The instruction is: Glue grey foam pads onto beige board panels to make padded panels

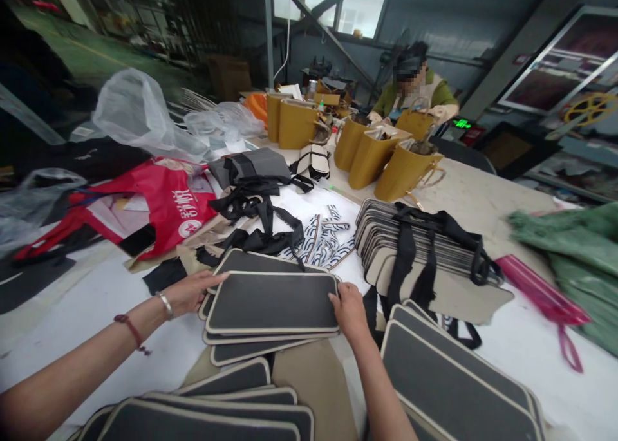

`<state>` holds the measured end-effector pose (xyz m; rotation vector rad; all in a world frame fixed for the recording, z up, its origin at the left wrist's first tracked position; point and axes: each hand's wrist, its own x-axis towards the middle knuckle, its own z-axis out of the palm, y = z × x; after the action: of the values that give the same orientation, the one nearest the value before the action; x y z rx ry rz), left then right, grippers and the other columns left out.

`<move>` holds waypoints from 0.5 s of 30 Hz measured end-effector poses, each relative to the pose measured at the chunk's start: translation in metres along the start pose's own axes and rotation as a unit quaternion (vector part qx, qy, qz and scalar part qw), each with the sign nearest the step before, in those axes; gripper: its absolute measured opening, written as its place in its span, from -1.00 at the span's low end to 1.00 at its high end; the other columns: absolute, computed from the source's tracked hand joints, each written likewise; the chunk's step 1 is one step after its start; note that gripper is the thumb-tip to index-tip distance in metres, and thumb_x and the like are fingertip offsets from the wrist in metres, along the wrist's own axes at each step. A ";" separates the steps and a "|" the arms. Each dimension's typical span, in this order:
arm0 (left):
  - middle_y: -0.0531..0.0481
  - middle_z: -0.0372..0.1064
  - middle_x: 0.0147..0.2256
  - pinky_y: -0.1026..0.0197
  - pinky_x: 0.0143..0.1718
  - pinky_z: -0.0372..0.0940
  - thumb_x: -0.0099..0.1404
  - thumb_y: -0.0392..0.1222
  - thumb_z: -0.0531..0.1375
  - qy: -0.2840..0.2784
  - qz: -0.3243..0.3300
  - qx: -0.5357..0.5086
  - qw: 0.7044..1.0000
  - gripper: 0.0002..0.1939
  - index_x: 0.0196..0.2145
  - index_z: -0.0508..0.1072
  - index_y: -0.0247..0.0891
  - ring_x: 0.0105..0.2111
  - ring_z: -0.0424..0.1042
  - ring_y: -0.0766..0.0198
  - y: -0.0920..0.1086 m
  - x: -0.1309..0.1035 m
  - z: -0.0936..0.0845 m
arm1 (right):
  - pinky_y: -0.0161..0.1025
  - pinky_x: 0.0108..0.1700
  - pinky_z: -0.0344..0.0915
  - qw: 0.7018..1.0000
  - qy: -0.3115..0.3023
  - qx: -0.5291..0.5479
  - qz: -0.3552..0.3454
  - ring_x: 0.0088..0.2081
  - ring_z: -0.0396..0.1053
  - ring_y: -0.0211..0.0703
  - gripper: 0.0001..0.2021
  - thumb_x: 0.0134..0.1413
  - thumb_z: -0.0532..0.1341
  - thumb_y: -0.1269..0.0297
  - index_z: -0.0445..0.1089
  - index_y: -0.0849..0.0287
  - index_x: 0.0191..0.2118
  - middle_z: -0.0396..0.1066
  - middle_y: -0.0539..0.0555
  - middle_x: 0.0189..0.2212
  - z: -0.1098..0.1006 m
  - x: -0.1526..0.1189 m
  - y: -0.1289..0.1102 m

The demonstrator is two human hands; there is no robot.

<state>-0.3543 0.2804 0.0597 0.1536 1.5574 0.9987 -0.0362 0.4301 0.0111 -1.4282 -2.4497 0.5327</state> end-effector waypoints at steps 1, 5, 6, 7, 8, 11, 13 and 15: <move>-0.05 0.46 -0.51 0.21 -0.53 0.36 -0.32 -0.01 0.41 -0.008 0.002 0.001 1.000 -0.48 -0.41 0.37 -0.31 -0.53 0.43 0.19 -0.001 0.001 0.001 | -0.18 -0.18 0.14 1.000 -0.008 -0.011 0.010 -0.25 0.23 -0.03 -0.89 -0.05 0.08 0.23 0.20 0.15 -0.47 0.28 0.14 -0.38 0.001 0.003 -0.002; -0.06 0.46 -0.50 0.16 -0.44 0.36 -0.34 -0.10 0.43 -0.025 0.056 -0.012 0.998 -0.43 -0.35 0.35 -0.34 -0.51 0.44 0.16 -0.009 0.002 0.007 | -0.19 -0.22 0.18 0.991 0.014 0.046 0.127 -0.25 0.29 -0.03 -0.60 -0.13 0.18 0.08 0.22 0.22 -0.17 0.30 0.13 -0.32 0.003 0.007 -0.008; -0.05 0.46 -0.49 0.16 -0.43 0.36 -0.34 -0.11 0.42 -0.024 0.074 -0.017 0.997 -0.42 -0.34 0.34 -0.34 -0.50 0.44 0.17 -0.012 0.001 0.010 | -0.19 -0.23 0.20 0.983 0.030 0.076 0.166 -0.25 0.30 -0.02 -0.46 -0.18 0.20 0.02 0.18 0.24 -0.08 0.30 0.14 -0.29 0.003 0.007 -0.009; -0.03 0.45 -0.49 0.17 -0.42 0.35 -0.34 -0.12 0.42 -0.021 0.090 -0.023 0.995 -0.42 -0.33 0.33 -0.34 -0.50 0.43 0.18 -0.016 0.000 0.013 | -0.19 -0.23 0.21 0.973 0.043 0.105 0.201 -0.24 0.31 0.00 -0.36 -0.22 0.21 -0.04 0.15 0.26 -0.03 0.31 0.16 -0.27 0.002 0.006 -0.010; -0.02 0.45 -0.49 0.17 -0.42 0.35 -0.34 -0.12 0.41 -0.016 0.101 -0.028 0.994 -0.42 -0.32 0.32 -0.34 -0.50 0.43 0.19 -0.019 -0.001 0.015 | -0.18 -0.24 0.21 0.964 0.046 0.129 0.228 -0.24 0.31 0.01 -0.31 -0.26 0.21 -0.08 0.16 0.28 -0.02 0.32 0.17 -0.27 0.000 0.005 -0.011; 0.05 0.42 -0.51 0.19 -0.44 0.33 -0.30 -0.11 0.38 0.010 0.133 -0.036 0.990 -0.43 -0.31 0.29 -0.31 -0.52 0.40 0.24 -0.027 -0.006 0.023 | -0.17 -0.28 0.22 0.949 0.004 0.192 0.251 -0.30 0.33 0.03 -0.45 -0.29 0.20 -0.12 0.30 0.27 -0.25 0.36 0.16 -0.39 -0.009 0.000 -0.016; 0.07 0.41 -0.49 0.20 -0.44 0.33 -0.26 -0.11 0.36 0.012 0.157 -0.032 0.987 -0.43 -0.27 0.27 -0.29 -0.50 0.40 0.24 -0.030 -0.010 0.026 | -0.19 -0.34 0.23 0.945 -0.015 0.235 0.229 -0.37 0.33 -0.01 -0.57 -0.28 0.20 -0.09 0.29 0.21 -0.39 0.37 0.10 -0.47 -0.016 -0.005 -0.020; 0.07 0.40 -0.46 0.22 -0.43 0.33 -0.22 -0.09 0.35 0.007 0.175 -0.023 0.984 -0.44 -0.25 0.27 -0.29 -0.47 0.40 0.25 -0.031 -0.015 0.026 | -0.21 -0.38 0.23 0.945 -0.008 0.253 0.209 -0.41 0.32 -0.05 -0.61 -0.29 0.21 -0.07 0.25 0.17 -0.44 0.35 0.05 -0.52 -0.021 -0.011 -0.024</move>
<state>-0.3140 0.2651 0.0526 0.3994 1.5481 1.3112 -0.0409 0.4138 0.0402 -1.6935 -1.8114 1.1646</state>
